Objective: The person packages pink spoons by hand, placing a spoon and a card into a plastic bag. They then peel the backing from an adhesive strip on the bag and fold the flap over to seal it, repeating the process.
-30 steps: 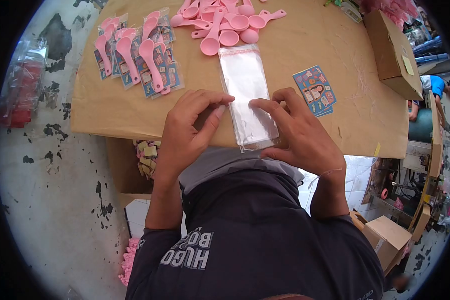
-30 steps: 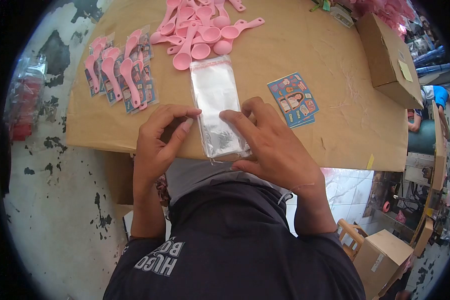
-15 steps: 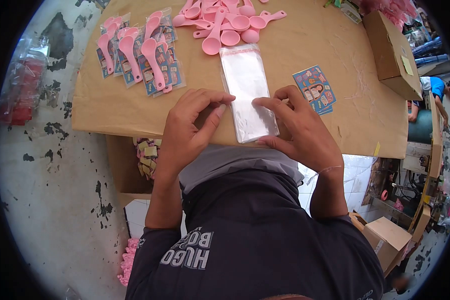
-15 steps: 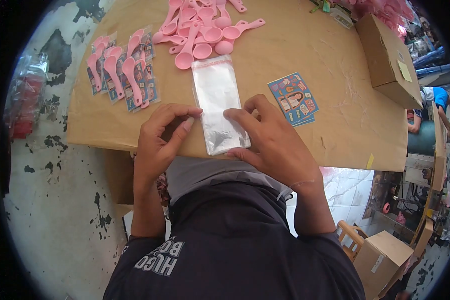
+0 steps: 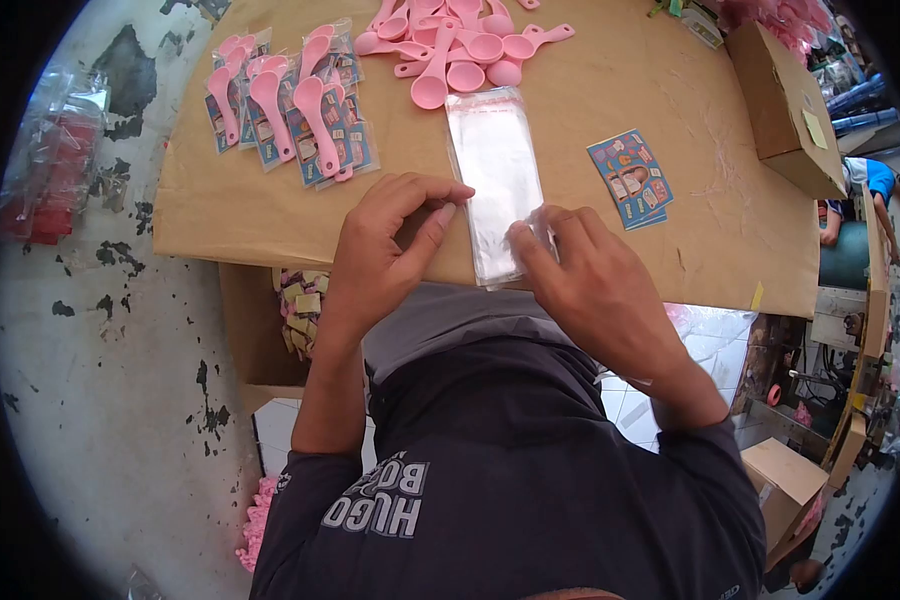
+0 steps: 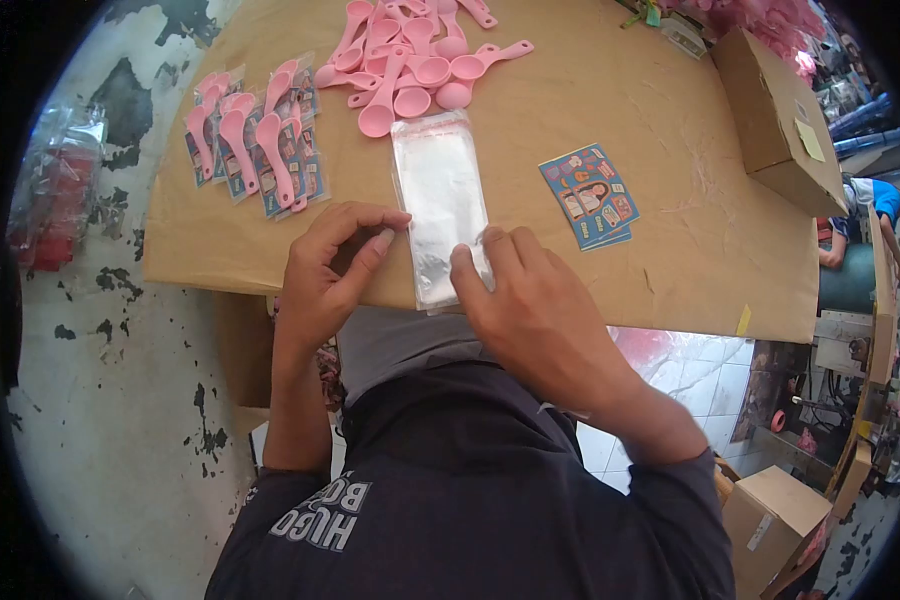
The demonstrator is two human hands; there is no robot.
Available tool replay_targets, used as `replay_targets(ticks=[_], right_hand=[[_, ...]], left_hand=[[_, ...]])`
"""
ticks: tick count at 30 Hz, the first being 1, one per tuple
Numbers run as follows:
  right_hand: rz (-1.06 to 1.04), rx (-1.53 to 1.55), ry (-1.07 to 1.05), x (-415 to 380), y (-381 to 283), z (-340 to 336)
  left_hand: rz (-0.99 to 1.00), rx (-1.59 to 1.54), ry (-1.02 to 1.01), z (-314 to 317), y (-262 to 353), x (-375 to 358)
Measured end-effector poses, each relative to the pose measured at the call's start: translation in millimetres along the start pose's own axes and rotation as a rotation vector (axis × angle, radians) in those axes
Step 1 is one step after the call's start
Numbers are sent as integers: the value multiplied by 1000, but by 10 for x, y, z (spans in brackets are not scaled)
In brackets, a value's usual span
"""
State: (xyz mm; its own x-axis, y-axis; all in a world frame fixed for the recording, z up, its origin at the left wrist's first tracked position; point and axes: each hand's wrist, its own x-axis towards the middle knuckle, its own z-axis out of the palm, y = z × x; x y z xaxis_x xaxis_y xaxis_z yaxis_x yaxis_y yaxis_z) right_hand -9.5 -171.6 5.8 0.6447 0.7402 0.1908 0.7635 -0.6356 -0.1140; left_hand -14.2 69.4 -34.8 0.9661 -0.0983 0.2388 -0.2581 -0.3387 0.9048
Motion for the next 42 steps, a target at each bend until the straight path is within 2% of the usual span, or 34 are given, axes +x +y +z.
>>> replay_targets(ticks=[4, 10, 12, 13, 15, 16, 17, 18, 19, 21, 22, 24, 30, 36, 38, 39, 41, 42], right_hand=[[-57, -143, 21, 32, -1, 19], [-18, 38, 56, 72, 136, 4], [110, 137, 130, 62, 166, 6], [110, 137, 133, 43, 196, 11], [266, 402, 156, 3, 246, 14], [266, 402, 162, -7, 235, 2], [369, 626, 194, -25, 214, -16], [470, 852, 225, -39, 201, -28], [471, 852, 232, -42, 186, -26], [531, 1225, 323, -22, 133, -12], [530, 1224, 328, -2, 109, -29], [486, 1412, 335, 56, 65, -96], [417, 1523, 279, 166, -95, -323], [339, 1570, 207, 287, -173, -461], [309, 1608, 200, 318, -155, -486], [305, 1600, 270, 321, -128, -503], [303, 1593, 339, 312, -57, -498], [349, 1391, 474, 291, -8, -449]], left_hand=[[7, -3, -70, -27, -9, 7], [-36, -42, -46, -28, 14, -19], [-66, -32, -47, -23, 33, -41], [-87, -62, -28, -18, 43, -45], [-101, -90, -13, 14, 73, -42], [-17, -45, 53, 35, 94, -48], [68, 0, 118, 59, 116, -55], [74, 3, 115, 91, 134, -71], [136, 21, 93, 132, 147, -94], [203, 40, 70, 226, 186, -87], [239, 59, 48, 284, 215, -73], [282, 82, 26, 384, 234, -43], [363, 34, 210, 506, 269, 128], [201, -322, 247, 481, 330, 124], [111, -706, 136, 490, 220, 155], [113, -705, 132, 473, 275, 173], [-172, -1113, 77, 427, 416, 188], [-223, -1193, 86, 400, 441, 203]])
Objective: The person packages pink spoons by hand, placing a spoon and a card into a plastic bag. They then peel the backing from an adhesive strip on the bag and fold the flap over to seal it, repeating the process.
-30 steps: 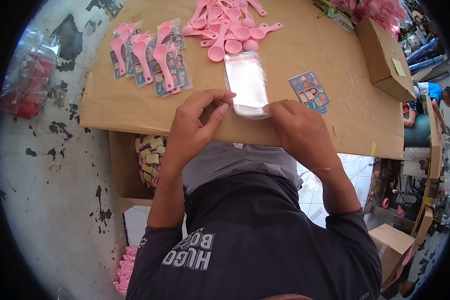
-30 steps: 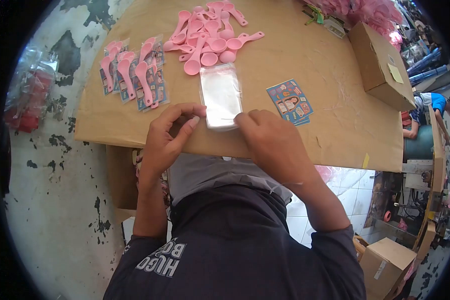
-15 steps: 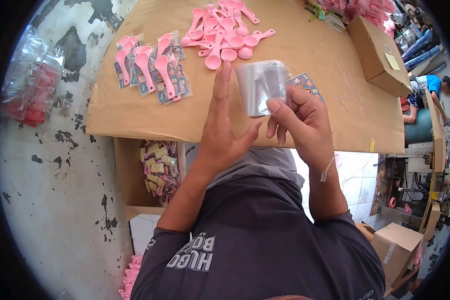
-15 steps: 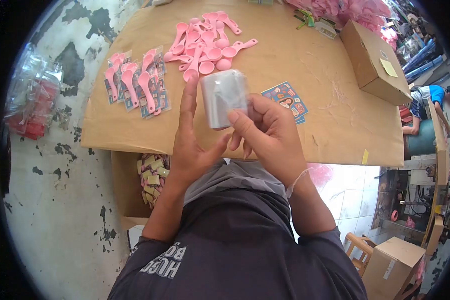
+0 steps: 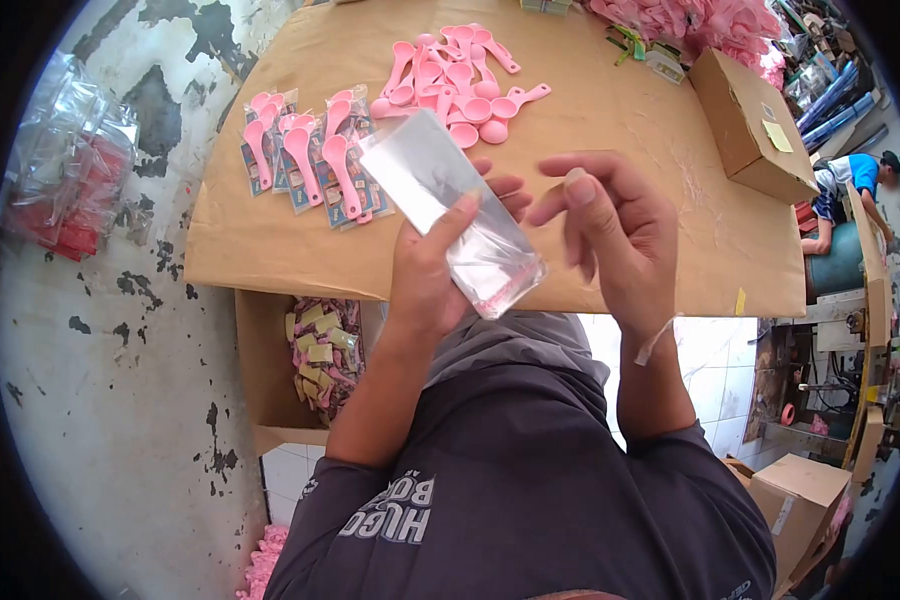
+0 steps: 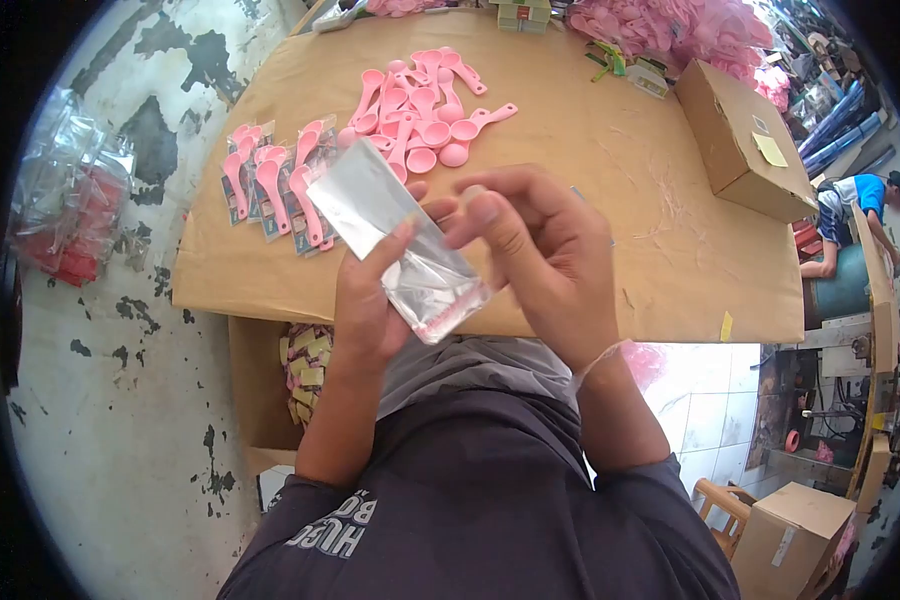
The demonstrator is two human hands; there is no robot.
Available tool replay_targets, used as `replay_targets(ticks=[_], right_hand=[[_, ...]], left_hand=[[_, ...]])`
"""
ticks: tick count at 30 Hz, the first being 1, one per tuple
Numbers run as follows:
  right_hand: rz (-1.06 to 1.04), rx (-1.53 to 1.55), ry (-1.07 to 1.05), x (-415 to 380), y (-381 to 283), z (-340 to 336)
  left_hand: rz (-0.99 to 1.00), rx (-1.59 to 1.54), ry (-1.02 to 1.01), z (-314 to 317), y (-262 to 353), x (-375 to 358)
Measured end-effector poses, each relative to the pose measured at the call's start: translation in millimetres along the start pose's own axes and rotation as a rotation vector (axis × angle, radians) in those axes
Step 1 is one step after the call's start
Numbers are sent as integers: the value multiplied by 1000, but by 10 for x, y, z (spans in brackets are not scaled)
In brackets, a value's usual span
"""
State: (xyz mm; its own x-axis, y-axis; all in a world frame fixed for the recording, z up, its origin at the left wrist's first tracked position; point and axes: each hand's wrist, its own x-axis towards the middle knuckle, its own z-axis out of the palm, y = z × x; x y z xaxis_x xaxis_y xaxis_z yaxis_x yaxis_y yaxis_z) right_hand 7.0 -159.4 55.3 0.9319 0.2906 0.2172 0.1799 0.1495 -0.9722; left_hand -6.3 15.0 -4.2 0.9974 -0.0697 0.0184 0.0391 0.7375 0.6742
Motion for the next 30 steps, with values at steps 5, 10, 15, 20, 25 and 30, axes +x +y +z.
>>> replay_targets(ticks=[5, 10, 15, 20, 25, 30], right_hand=[[-34, -540, 69, -52, 282, -64], [26, -440, -6, -122, 474, 17], [-377, -768, -44, -72, 542, 31], [-526, -787, -45, -38, 612, -23], [-702, -850, -87, 5, 662, -99], [-681, -845, 24, -48, 718, -124]], left_hand=[[32, -126, 28, -92, -13, 52], [52, -59, 44, -89, -41, 35], [33, -77, 92, -204, -109, 63], [41, -60, 108, -199, -84, 121], [86, -91, 170, -178, -14, 178], [99, -97, 178, -132, -31, 170]])
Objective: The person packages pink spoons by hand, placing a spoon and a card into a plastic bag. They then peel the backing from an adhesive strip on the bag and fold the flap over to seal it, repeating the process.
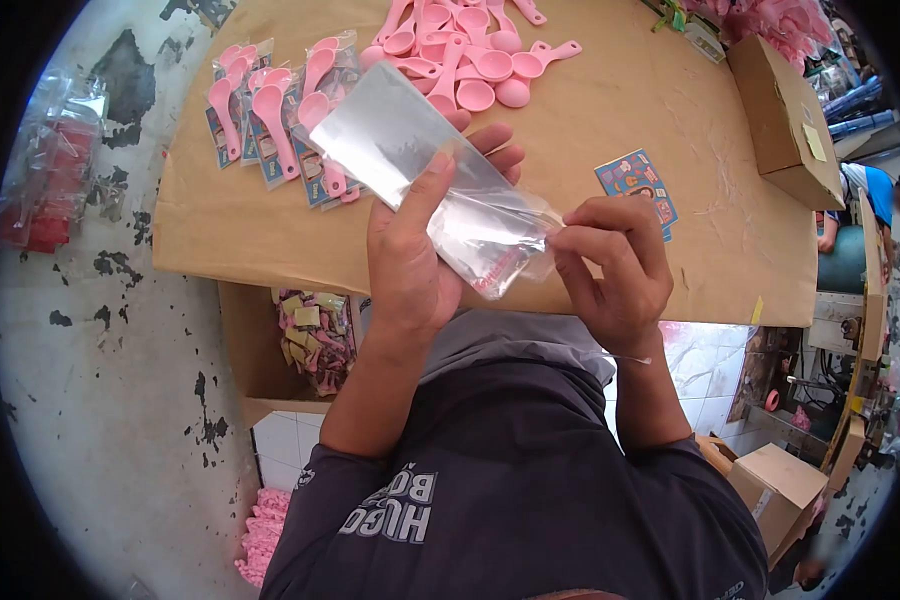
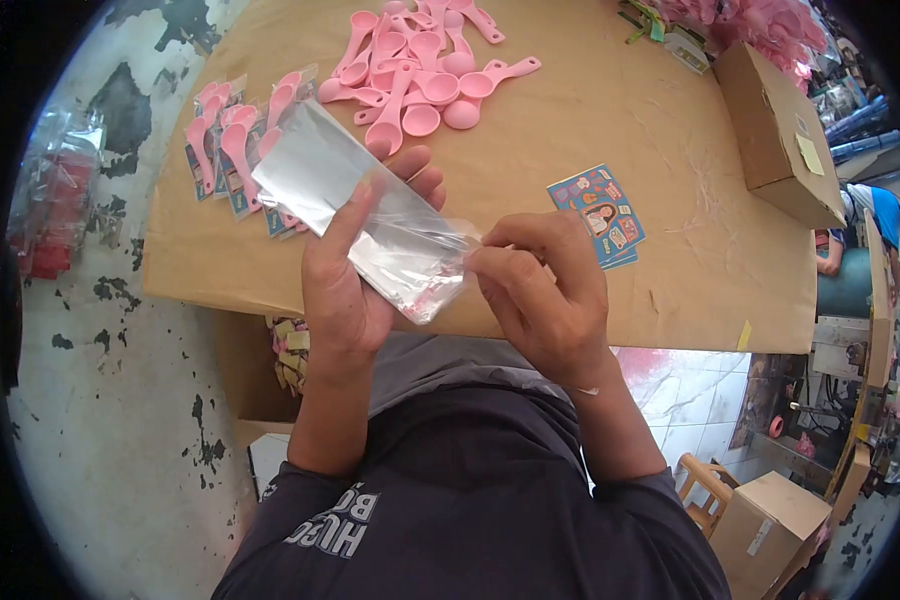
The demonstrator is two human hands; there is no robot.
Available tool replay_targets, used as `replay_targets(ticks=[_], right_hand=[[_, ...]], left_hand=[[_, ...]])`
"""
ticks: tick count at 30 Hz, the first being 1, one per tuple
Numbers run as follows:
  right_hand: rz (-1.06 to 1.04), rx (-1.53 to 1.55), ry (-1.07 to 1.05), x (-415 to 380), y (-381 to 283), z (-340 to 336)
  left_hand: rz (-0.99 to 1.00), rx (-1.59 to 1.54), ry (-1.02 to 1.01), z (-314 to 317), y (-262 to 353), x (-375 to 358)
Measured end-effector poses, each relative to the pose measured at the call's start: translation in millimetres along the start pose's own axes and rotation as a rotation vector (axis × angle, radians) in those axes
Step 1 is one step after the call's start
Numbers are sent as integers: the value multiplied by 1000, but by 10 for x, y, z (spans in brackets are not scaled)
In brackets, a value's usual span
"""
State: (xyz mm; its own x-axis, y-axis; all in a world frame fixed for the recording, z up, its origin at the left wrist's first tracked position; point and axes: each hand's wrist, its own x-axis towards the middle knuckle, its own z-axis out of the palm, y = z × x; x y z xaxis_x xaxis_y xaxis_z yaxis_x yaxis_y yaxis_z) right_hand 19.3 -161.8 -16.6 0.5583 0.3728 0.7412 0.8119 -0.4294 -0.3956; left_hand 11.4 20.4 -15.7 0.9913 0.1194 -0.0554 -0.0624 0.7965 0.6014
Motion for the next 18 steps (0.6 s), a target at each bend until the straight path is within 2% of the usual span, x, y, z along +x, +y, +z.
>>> replay_targets(ticks=[8, 10, 11, 13, 14, 15, 17, 18], right_hand=[[131, 2, 88, -77, 33, -22], [333, 237, 194, -121, 42, 19], [333, 235, 194, -116, 13, 13], [867, 812, 341, -43, -83, -41], [942, 988, 273, -26, -69, -114], [944, 986, 275, -20, -54, -145], [1149, 1277, 154, -10, -26, -176], [1149, 1275, 158, -26, -18, -161]], left_hand=[[47, -70, 7, 14, -16, 31], [110, 16, -5, 38, -15, 27], [108, 15, -6, 46, -19, 21], [124, 51, 12, 59, -32, 5], [122, 49, 12, 56, -40, 2], [145, 63, 4, 46, -48, -2], [165, 77, -8, 39, -64, -6], [174, 98, -14, 39, -74, -11]])
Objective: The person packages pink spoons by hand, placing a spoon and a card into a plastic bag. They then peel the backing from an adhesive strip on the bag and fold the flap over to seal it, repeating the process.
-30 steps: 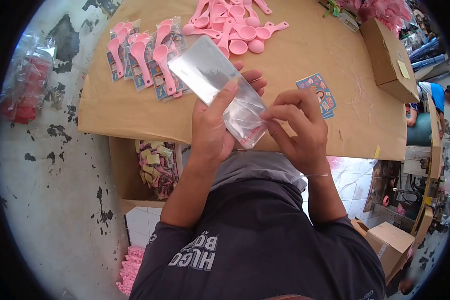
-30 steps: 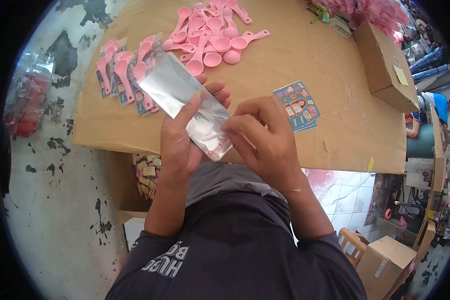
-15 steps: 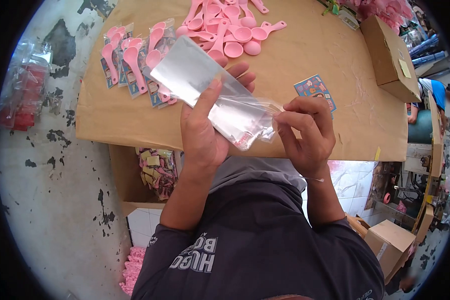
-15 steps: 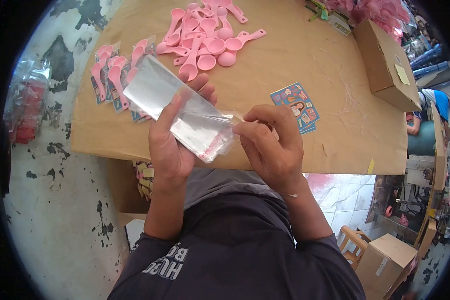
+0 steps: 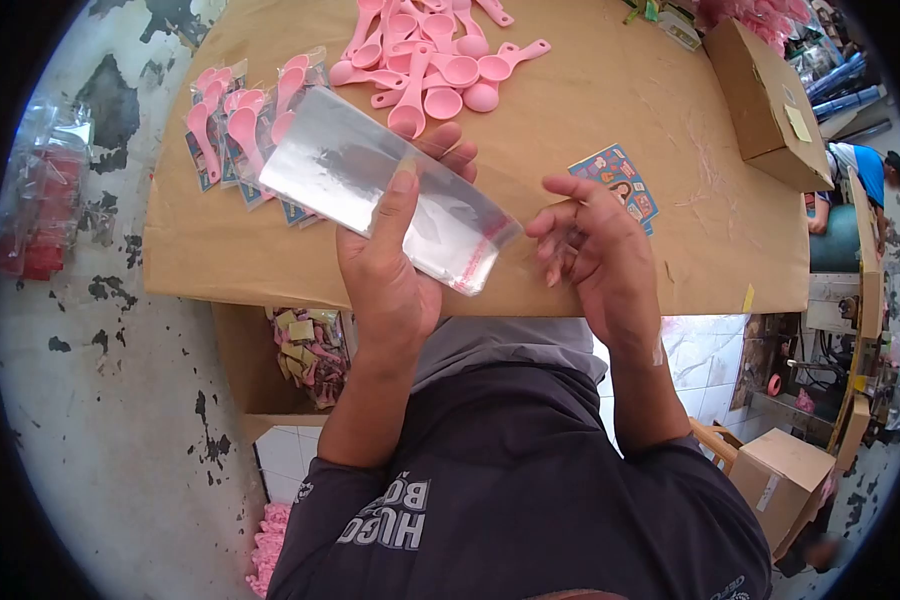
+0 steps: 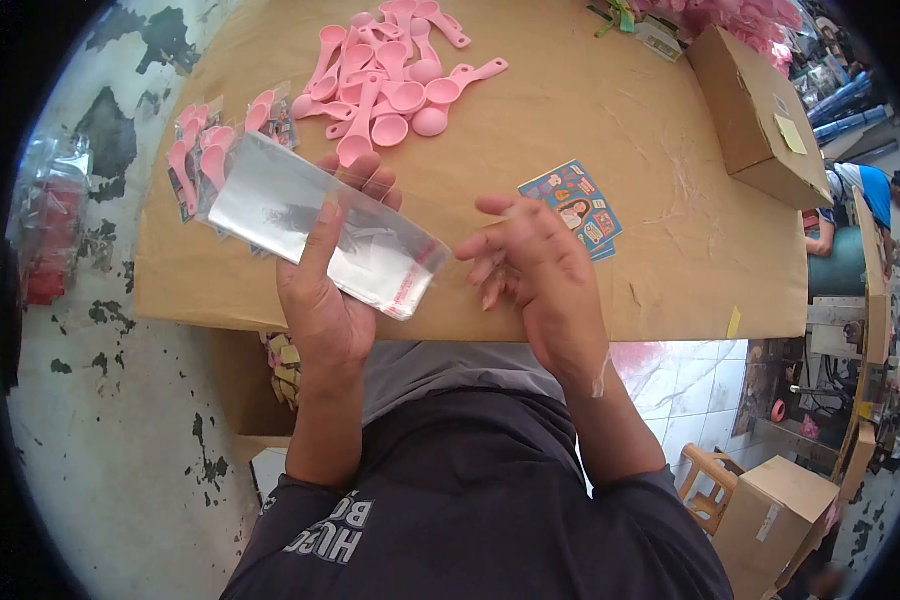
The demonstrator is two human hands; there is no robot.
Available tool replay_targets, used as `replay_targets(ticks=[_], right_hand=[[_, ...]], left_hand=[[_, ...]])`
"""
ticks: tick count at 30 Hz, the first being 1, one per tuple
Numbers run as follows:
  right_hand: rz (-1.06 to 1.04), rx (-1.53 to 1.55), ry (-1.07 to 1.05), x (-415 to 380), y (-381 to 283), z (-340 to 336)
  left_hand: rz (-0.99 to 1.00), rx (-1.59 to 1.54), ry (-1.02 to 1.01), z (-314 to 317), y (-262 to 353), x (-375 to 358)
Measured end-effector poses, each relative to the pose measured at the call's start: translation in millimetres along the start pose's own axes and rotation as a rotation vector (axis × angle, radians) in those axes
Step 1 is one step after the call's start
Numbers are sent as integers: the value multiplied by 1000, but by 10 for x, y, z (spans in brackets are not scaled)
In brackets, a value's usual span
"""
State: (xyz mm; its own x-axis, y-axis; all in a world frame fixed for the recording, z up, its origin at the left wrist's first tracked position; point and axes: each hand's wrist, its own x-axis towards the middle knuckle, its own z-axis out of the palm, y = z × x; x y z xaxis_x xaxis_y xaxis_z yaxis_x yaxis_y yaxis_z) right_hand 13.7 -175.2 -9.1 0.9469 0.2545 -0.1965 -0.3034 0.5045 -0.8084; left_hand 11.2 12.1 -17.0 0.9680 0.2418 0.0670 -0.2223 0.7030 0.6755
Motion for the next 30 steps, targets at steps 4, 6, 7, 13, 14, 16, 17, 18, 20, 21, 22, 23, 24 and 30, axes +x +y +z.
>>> replay_targets(ticks=[4, 6, 7, 13, 14, 16, 17, 18, 20, 21, 22, 23, 24, 30], right_hand=[[-80, -258, 0, 18, 136, -70], [-105, -294, 19, 10, 139, -68], [-106, -289, 34, 1, 124, -50], [-176, -241, 45, -33, 127, -33], [-181, -215, 56, -43, 121, -24], [-176, -229, 53, -59, 111, -61], [-169, -243, 48, -65, 107, -73], [-170, -243, 48, -74, 105, -62], [-200, -210, 85, -88, 103, -25], [-201, -211, 83, -89, 99, -38], [-191, -221, 65, -94, 92, -65], [-180, -232, 49, -98, 86, -82], [-180, -232, 47, -102, 72, -75], [-163, -154, 18, -88, 58, -47]], left_hand=[[-6, 20, -12, 61, 6, -43], [-8, 17, -14, 68, 20, -42], [-10, 13, -16, 71, 22, -44], [-11, 44, -28, 101, 0, -68], [-12, 43, -30, 107, -4, -73], [-12, 50, -32, 121, -10, -82], [-12, 49, -34, 125, -10, -86], [-13, 53, -34, 129, -11, -90], [-12, 57, -34, 130, -13, -97], [-11, 52, -45, 125, -17, -100], [-12, 46, -57, 123, -19, -103], [-10, 46, -56, 126, -17, -107], [-15, 50, -54, 131, -14, -111], [-1, 55, -49, 100, 31, -89]])
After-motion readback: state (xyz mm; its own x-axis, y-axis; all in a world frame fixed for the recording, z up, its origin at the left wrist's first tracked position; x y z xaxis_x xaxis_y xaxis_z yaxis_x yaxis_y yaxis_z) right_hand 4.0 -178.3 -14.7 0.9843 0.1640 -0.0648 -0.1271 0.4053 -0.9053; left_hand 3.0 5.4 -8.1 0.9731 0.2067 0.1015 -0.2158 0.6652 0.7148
